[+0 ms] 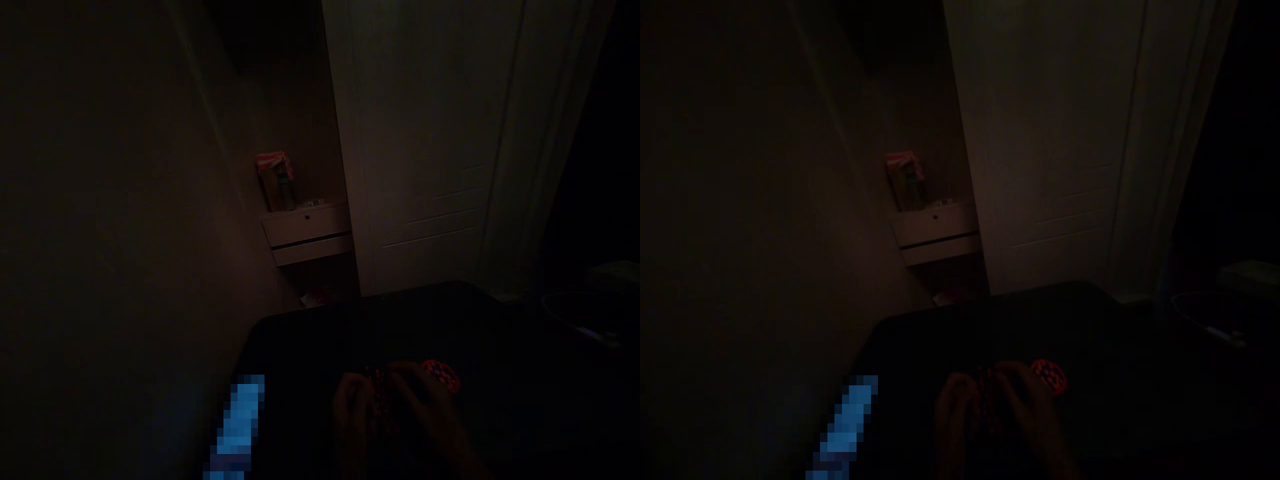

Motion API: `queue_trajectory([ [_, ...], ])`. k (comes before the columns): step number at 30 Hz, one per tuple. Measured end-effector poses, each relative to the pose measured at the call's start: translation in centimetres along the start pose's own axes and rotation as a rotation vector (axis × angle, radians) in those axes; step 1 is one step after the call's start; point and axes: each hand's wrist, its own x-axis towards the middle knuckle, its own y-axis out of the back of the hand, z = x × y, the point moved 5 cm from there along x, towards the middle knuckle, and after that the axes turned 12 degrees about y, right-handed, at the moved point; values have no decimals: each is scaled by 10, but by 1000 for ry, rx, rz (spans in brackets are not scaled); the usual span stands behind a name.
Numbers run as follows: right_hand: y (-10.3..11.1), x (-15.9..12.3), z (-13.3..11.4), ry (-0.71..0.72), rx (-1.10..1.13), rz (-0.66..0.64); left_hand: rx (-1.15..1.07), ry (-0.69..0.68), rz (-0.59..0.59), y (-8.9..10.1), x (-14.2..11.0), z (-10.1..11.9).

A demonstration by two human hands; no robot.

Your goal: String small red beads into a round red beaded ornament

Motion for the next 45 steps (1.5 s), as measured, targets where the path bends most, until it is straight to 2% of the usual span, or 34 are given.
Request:
queue_trajectory([
  [7,-3,0,11,86,-64,-14,-31,23,-2,-1,-1,0],
  [12,-4,-1,12,145,-89,-33,-16,-13,-4,-1,-1,1],
  [24,-8,-1,14,131,-58,-82,-27,11,-2,1,2,-4],
  [39,-3,-1,9,80,-24,-17,-21,18,1,0,-1,-1],
  [45,-5,-2,3,93,7,-50,-37,-6,-21,-1,1,-4],
])
